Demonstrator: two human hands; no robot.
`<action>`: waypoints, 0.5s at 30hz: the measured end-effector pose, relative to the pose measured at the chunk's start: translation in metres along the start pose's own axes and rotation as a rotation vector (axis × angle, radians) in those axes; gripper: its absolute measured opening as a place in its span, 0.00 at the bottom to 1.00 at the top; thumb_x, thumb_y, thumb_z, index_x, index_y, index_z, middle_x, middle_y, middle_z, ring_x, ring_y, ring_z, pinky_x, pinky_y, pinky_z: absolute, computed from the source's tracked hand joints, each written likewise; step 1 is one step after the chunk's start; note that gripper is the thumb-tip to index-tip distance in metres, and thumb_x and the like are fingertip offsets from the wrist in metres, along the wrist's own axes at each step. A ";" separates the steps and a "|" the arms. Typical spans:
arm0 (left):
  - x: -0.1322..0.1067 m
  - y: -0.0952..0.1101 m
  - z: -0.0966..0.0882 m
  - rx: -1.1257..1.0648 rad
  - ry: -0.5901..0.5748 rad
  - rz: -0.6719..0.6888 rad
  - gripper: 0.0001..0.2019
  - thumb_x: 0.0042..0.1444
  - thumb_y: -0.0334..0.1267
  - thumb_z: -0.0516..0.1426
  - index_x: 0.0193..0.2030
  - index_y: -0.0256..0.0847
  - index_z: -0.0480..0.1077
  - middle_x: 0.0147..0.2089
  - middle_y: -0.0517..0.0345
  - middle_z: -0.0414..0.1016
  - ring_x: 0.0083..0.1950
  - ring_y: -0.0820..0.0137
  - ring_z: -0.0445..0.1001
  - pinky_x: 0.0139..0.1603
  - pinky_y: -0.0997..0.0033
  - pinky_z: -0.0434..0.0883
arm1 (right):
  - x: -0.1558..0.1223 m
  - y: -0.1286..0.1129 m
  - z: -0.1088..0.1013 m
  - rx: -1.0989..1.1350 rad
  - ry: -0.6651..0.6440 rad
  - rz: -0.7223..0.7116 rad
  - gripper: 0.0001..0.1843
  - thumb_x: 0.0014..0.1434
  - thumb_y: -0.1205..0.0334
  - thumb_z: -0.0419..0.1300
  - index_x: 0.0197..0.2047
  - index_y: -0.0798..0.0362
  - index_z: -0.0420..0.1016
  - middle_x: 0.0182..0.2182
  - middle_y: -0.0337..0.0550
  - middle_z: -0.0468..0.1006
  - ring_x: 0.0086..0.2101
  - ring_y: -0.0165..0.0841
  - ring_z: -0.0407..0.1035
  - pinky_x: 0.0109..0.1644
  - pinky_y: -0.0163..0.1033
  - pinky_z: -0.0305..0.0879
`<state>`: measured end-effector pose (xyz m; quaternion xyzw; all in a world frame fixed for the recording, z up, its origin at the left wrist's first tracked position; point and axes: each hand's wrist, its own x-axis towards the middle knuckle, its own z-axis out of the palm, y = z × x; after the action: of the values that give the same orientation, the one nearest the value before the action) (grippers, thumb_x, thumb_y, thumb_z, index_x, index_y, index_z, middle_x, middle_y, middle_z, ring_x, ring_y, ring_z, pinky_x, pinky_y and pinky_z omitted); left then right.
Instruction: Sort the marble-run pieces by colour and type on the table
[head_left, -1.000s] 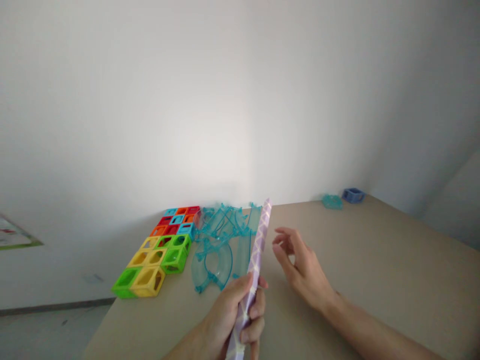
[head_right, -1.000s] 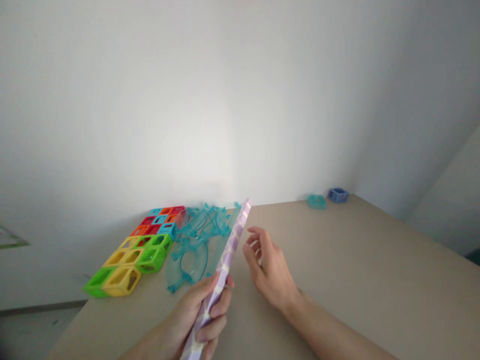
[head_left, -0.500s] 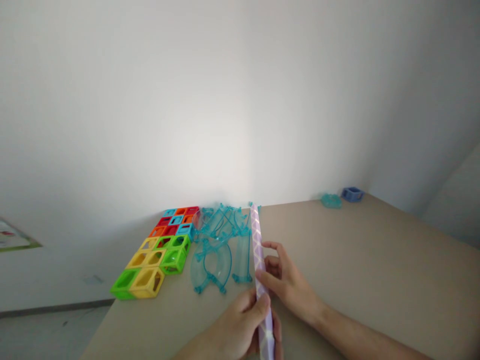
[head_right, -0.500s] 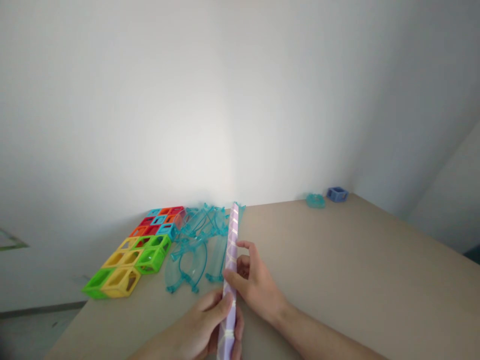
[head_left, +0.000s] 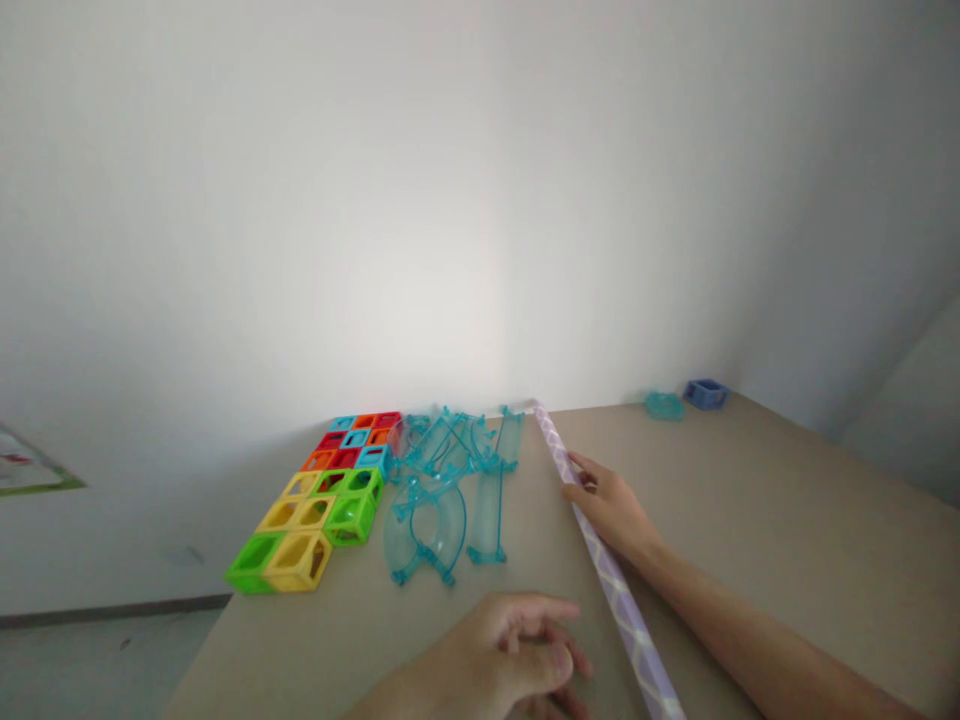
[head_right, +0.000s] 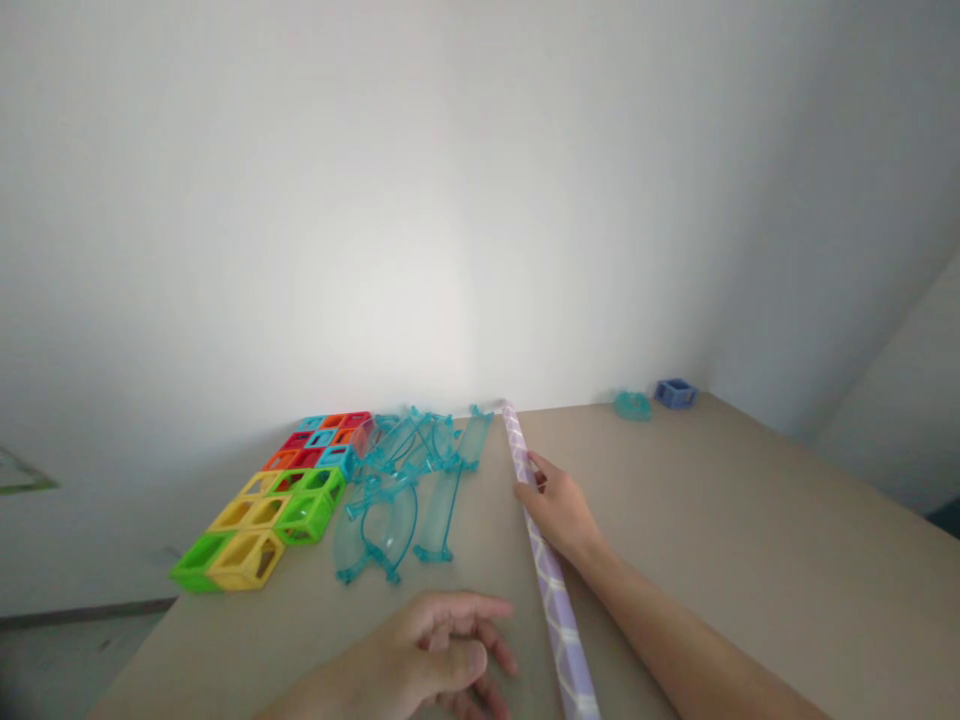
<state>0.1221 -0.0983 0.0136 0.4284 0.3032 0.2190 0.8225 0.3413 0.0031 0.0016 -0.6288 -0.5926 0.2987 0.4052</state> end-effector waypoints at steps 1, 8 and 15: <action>0.000 0.001 0.001 -0.003 0.004 0.000 0.35 0.45 0.48 0.68 0.58 0.35 0.66 0.44 0.47 0.72 0.35 0.66 0.79 0.40 0.64 0.73 | 0.000 -0.001 0.000 0.013 0.000 -0.004 0.34 0.51 0.60 0.56 0.61 0.59 0.68 0.35 0.44 0.78 0.34 0.39 0.73 0.40 0.41 0.65; 0.003 0.002 0.008 0.005 0.037 0.037 0.37 0.45 0.53 0.67 0.57 0.35 0.63 0.48 0.44 0.71 0.33 0.67 0.78 0.35 0.65 0.72 | -0.032 -0.034 0.021 0.427 0.024 -0.006 0.34 0.54 0.51 0.60 0.60 0.60 0.67 0.33 0.41 0.75 0.29 0.34 0.71 0.32 0.36 0.66; 0.007 -0.002 0.008 0.035 0.079 0.101 0.34 0.46 0.53 0.65 0.52 0.35 0.59 0.31 0.56 0.76 0.23 0.71 0.74 0.28 0.69 0.70 | -0.059 -0.058 0.036 0.668 -0.119 -0.051 0.37 0.55 0.48 0.64 0.63 0.55 0.63 0.38 0.44 0.78 0.32 0.34 0.70 0.33 0.36 0.68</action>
<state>0.1329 -0.0995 0.0129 0.4485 0.3171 0.2716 0.7903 0.2745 -0.0512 0.0274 -0.4277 -0.5003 0.5023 0.5607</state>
